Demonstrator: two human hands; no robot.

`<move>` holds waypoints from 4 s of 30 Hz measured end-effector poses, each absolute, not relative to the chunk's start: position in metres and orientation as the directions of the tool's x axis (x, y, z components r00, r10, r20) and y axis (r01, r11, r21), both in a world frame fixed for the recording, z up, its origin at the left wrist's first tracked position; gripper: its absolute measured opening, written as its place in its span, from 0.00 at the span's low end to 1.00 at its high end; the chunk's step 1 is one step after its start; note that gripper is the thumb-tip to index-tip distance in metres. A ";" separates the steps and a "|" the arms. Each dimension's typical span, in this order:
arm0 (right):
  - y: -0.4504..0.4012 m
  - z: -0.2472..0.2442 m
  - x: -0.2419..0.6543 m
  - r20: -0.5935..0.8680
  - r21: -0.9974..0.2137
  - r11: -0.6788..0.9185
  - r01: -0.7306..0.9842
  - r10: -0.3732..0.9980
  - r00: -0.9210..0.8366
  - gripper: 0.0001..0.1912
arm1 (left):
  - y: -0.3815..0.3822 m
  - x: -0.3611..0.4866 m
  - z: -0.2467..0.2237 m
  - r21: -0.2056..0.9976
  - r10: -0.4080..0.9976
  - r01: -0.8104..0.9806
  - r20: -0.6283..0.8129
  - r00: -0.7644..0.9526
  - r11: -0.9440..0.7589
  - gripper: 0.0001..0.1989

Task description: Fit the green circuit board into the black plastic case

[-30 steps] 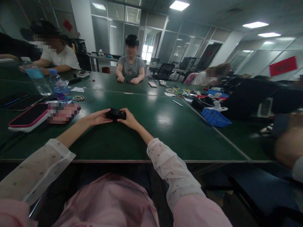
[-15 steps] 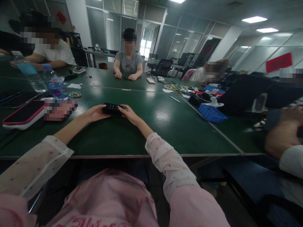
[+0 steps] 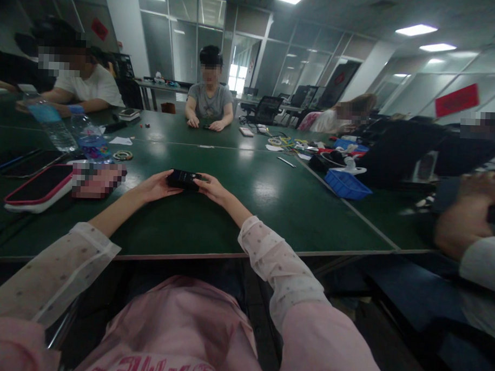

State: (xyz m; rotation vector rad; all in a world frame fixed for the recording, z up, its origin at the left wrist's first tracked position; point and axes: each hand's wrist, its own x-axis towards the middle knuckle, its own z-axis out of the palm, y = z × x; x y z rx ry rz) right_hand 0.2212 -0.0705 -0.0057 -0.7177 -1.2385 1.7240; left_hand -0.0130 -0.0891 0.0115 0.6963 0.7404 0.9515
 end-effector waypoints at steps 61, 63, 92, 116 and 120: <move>-0.071 -0.010 0.221 0.452 -0.801 0.557 0.217 0.802 -0.392 0.32 | -0.082 -0.015 0.011 0.736 0.834 -0.417 -0.374 0.406 0.533 0.21; -0.071 -0.006 0.222 0.442 -0.837 0.523 0.159 0.818 -0.368 0.32 | -0.082 -0.015 0.011 0.746 0.834 -0.402 -0.376 0.405 0.531 0.19; -0.032 -0.029 0.265 0.467 -0.548 0.258 0.796 0.884 0.034 0.28 | -0.072 -0.018 0.002 0.771 0.824 -0.358 -0.360 0.437 0.527 0.20; -0.033 -0.027 0.264 0.446 -0.531 0.238 0.813 0.894 0.030 0.30 | -0.076 -0.016 0.006 0.800 0.829 -0.313 -0.364 0.423 0.512 0.19; -0.033 -0.028 0.264 0.456 -0.532 0.239 0.813 0.889 0.037 0.29 | -0.076 -0.015 0.007 0.801 0.831 -0.313 -0.368 0.417 0.511 0.20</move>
